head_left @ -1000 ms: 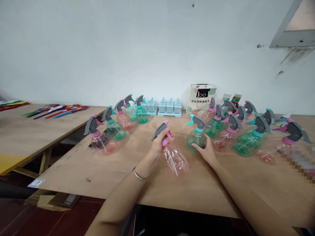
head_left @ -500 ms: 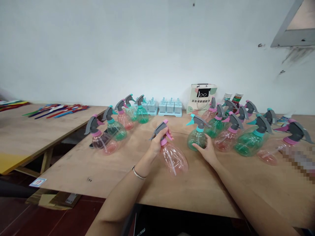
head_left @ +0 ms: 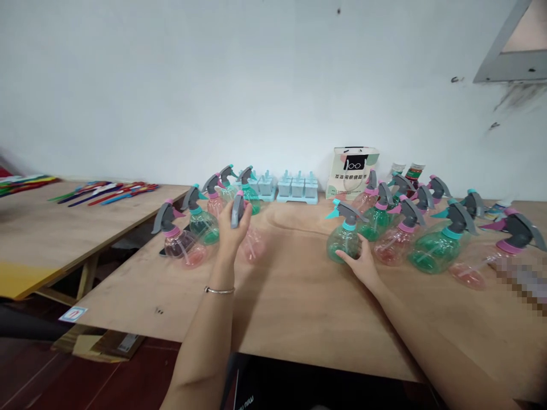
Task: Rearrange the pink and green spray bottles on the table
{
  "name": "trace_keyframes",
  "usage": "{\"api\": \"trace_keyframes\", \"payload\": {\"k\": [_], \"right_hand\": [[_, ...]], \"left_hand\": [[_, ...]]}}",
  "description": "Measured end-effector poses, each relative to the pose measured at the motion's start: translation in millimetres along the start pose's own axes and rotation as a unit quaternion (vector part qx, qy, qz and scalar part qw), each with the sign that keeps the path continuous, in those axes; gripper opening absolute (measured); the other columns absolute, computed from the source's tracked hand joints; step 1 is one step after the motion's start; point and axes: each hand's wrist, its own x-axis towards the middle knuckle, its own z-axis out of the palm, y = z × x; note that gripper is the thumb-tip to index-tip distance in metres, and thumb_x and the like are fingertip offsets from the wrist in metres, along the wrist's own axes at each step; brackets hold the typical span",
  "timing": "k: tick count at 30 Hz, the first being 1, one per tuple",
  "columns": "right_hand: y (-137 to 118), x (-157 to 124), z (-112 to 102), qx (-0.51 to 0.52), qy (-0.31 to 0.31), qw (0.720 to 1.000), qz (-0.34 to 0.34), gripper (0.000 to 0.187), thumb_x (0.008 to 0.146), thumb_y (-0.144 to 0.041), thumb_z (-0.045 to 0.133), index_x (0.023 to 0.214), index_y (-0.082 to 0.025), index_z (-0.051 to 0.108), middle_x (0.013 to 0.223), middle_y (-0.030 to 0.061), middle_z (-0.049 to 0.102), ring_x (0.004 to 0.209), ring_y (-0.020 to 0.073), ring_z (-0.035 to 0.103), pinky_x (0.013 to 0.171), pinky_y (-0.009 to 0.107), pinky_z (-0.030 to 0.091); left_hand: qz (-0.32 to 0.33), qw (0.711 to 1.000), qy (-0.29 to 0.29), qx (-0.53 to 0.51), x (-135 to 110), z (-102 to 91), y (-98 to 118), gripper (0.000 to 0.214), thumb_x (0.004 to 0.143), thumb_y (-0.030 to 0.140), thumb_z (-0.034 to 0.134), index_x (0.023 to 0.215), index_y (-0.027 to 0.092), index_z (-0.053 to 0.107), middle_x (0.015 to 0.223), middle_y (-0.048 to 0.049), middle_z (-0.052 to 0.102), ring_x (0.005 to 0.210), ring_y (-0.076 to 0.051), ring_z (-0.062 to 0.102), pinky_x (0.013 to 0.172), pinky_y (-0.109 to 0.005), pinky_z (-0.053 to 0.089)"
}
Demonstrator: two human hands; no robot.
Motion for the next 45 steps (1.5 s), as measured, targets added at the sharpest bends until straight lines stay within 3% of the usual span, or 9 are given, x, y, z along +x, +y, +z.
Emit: {"api": "trace_keyframes", "payload": {"k": [4, 9, 16, 20, 25, 35, 41, 45], "right_hand": [[-2, 0, 0, 0.023, -0.004, 0.999, 0.029, 0.091, 0.063, -0.064, 0.081, 0.136, -0.023, 0.045, 0.136, 0.0162, 0.058, 0.129, 0.0363, 0.056, 0.108, 0.059, 0.046], [-3, 0, 0, 0.024, -0.002, 0.999, 0.028, 0.090, 0.063, -0.064, 0.081, 0.135, -0.024, 0.046, 0.135, 0.0149, 0.058, 0.129, 0.0367, 0.055, 0.108, 0.060, 0.045], [-7, 0, -1, 0.037, -0.012, 0.999, 0.036, 0.090, 0.062, -0.063, 0.082, 0.134, -0.022, 0.046, 0.137, 0.0165, 0.056, 0.130, 0.0367, 0.054, 0.110, 0.058, 0.044], [-8, -1, -1, 0.034, -0.012, 0.999, 0.038, 0.091, 0.062, -0.064, 0.081, 0.135, -0.022, 0.046, 0.138, 0.0161, 0.055, 0.131, 0.0367, 0.053, 0.111, 0.058, 0.043], [-8, -1, 0, 0.033, -0.012, 0.999, 0.032, 0.092, 0.063, -0.065, 0.080, 0.136, -0.022, 0.045, 0.139, 0.0164, 0.055, 0.131, 0.0367, 0.054, 0.112, 0.058, 0.042], [6, -3, 3, 0.025, -0.014, 1.000, 0.008, 0.088, 0.067, -0.064, 0.078, 0.138, -0.024, 0.044, 0.139, 0.0166, 0.054, 0.129, 0.0360, 0.055, 0.109, 0.058, 0.045], [6, -6, 7, 0.030, -0.018, 0.999, 0.008, 0.091, 0.064, -0.064, 0.081, 0.136, -0.024, 0.043, 0.137, 0.0163, 0.054, 0.128, 0.0363, 0.055, 0.107, 0.059, 0.046], [0, -9, 9, 0.052, -0.023, 0.998, 0.020, 0.089, 0.067, -0.063, 0.079, 0.137, -0.024, 0.041, 0.139, 0.0168, 0.053, 0.130, 0.0361, 0.053, 0.109, 0.060, 0.044]], "left_hand": [[0.006, 0.989, 0.013, 0.145, 5, 0.1, -25, 0.025, 0.083, 0.037, 0.063, 0.099, 0.019, 0.064, 0.087, -0.0054, 0.069, 0.086, -0.024, 0.067, 0.088, -0.038, 0.049], [-0.058, 0.969, 0.020, 0.241, -5, 15.3, -49, 0.042, 0.087, 0.040, 0.061, 0.119, 0.014, 0.058, 0.107, -0.0150, 0.070, 0.109, -0.033, 0.066, 0.100, -0.047, 0.044], [-0.102, 0.940, 0.043, 0.323, -18, 31.8, -78, 0.076, 0.083, 0.050, 0.066, 0.142, 0.008, 0.042, 0.140, -0.0285, 0.053, 0.130, -0.043, 0.050, 0.105, -0.053, 0.039], [-0.119, 0.916, 0.056, 0.379, -20, 36.5, -86, 0.089, 0.082, 0.065, 0.061, 0.142, 0.002, 0.041, 0.137, -0.0343, 0.049, 0.125, -0.047, 0.050, 0.101, -0.056, 0.041], [-0.137, 0.900, 0.042, 0.412, -16, 36.7, -91, 0.089, 0.086, 0.068, 0.052, 0.138, -0.004, 0.042, 0.127, -0.0336, 0.052, 0.122, -0.044, 0.053, 0.094, -0.051, 0.047], [-0.144, 0.913, 0.064, 0.376, 4, 49.2, -109, 0.097, 0.082, 0.068, 0.062, 0.140, -0.005, 0.036, 0.138, -0.0386, 0.046, 0.129, -0.047, 0.050, 0.101, -0.054, 0.046], [-0.106, 0.960, 0.112, 0.234, 2, 45.8, -110, 0.111, 0.078, 0.065, 0.069, 0.148, -0.005, 0.019, 0.146, -0.0390, 0.034, 0.135, -0.051, 0.039, 0.109, -0.063, 0.036], [-0.028, 0.982, 0.085, 0.166, -14, 49.6, -88, 0.077, 0.089, 0.059, 0.059, 0.142, 0.009, 0.035, 0.140, -0.0266, 0.042, 0.133, -0.040, 0.042, 0.112, -0.061, 0.034]]}}
